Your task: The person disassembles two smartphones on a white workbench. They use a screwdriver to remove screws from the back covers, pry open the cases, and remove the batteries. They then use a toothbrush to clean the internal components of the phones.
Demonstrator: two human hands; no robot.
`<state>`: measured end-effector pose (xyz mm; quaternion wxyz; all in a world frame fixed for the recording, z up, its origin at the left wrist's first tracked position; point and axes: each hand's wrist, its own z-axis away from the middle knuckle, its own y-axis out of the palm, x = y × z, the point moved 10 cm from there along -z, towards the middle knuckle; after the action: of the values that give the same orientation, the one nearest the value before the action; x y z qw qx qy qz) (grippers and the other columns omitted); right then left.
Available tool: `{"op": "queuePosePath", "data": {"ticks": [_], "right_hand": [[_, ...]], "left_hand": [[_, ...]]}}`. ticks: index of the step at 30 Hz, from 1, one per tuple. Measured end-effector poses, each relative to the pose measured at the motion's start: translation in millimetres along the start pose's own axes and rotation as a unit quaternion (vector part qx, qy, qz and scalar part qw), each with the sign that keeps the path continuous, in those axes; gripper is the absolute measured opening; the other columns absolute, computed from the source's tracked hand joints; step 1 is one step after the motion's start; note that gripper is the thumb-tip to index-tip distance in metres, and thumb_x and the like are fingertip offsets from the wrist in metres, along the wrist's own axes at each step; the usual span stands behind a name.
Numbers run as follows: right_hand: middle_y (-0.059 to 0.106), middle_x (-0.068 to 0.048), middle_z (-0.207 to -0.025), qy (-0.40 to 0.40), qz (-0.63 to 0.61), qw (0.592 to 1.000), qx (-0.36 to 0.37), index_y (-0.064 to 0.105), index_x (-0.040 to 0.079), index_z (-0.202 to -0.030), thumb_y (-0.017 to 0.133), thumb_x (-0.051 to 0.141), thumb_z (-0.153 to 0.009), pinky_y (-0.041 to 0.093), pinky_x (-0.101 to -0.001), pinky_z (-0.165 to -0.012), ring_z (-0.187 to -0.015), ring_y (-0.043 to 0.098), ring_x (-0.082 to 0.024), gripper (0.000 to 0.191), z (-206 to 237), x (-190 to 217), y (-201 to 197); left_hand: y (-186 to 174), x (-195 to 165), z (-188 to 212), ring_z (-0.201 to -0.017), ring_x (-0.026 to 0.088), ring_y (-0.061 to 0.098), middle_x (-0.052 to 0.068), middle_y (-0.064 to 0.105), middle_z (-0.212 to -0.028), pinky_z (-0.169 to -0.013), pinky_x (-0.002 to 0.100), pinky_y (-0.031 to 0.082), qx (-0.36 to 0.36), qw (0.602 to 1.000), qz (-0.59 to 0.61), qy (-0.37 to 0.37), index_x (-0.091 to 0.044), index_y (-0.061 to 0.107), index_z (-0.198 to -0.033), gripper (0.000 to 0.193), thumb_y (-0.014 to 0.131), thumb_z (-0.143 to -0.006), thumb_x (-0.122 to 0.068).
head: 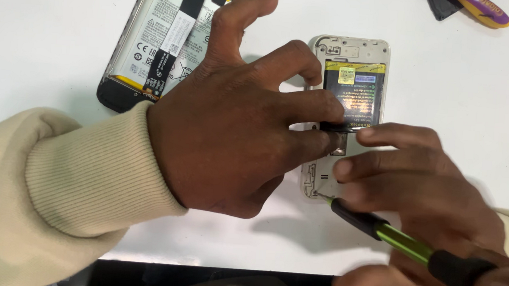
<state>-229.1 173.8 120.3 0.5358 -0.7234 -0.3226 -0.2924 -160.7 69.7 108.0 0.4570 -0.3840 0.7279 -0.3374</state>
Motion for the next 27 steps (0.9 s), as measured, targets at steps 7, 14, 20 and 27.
{"op": "queuePosePath", "data": {"ticks": [7,14,20,27], "right_hand": [[0.075,0.000,-0.101,0.108,0.057,0.991,0.057,0.073,0.011,-0.095,0.073,0.024,-0.087,0.053,-0.0525,-0.119,-0.101,0.077,-0.017,0.016,8.5,-18.2,5.1],[0.069,-0.009,-0.108,0.098,0.003,0.995,0.011,0.058,0.000,-0.105,0.070,0.024,-0.089,0.056,-0.0464,-0.105,-0.110,0.071,-0.026,0.032,26.3,-22.4,-3.1],[0.072,-0.004,-0.105,-0.008,-0.018,0.996,0.084,0.061,0.012,-0.106,0.064,0.009,-0.089,0.054,-0.0493,-0.111,-0.116,0.069,-0.027,0.018,-4.3,-7.0,11.2],[0.068,-0.004,-0.113,0.081,-0.146,0.984,-0.061,0.053,0.011,-0.113,0.080,0.025,-0.083,0.062,-0.0408,-0.109,-0.119,0.070,-0.023,0.043,-37.5,10.8,-2.1]], "left_hand": [[3.1,-2.9,1.2,-0.126,0.025,0.051,-0.006,0.065,-0.122,-0.113,0.074,0.016,0.005,1.000,0.005,0.002,-0.018,0.082,-0.097,0.015,0.078,-0.082,-0.018],[5.9,-2.1,0.4,-0.126,0.023,0.052,-0.010,0.065,-0.119,-0.114,0.073,0.017,0.007,1.000,-0.024,0.003,-0.021,0.083,-0.101,0.021,0.077,-0.081,-0.018],[7.8,-2.0,1.5,-0.126,0.024,0.052,-0.008,0.066,-0.119,-0.113,0.073,0.017,0.008,1.000,-0.017,0.000,-0.020,0.082,-0.093,0.013,0.077,-0.081,-0.018],[-2.2,0.3,-3.5,-0.126,0.026,0.052,-0.006,0.068,-0.120,-0.113,0.074,0.016,0.001,1.000,-0.001,0.002,-0.020,0.083,-0.100,0.020,0.079,-0.080,-0.019]]}}
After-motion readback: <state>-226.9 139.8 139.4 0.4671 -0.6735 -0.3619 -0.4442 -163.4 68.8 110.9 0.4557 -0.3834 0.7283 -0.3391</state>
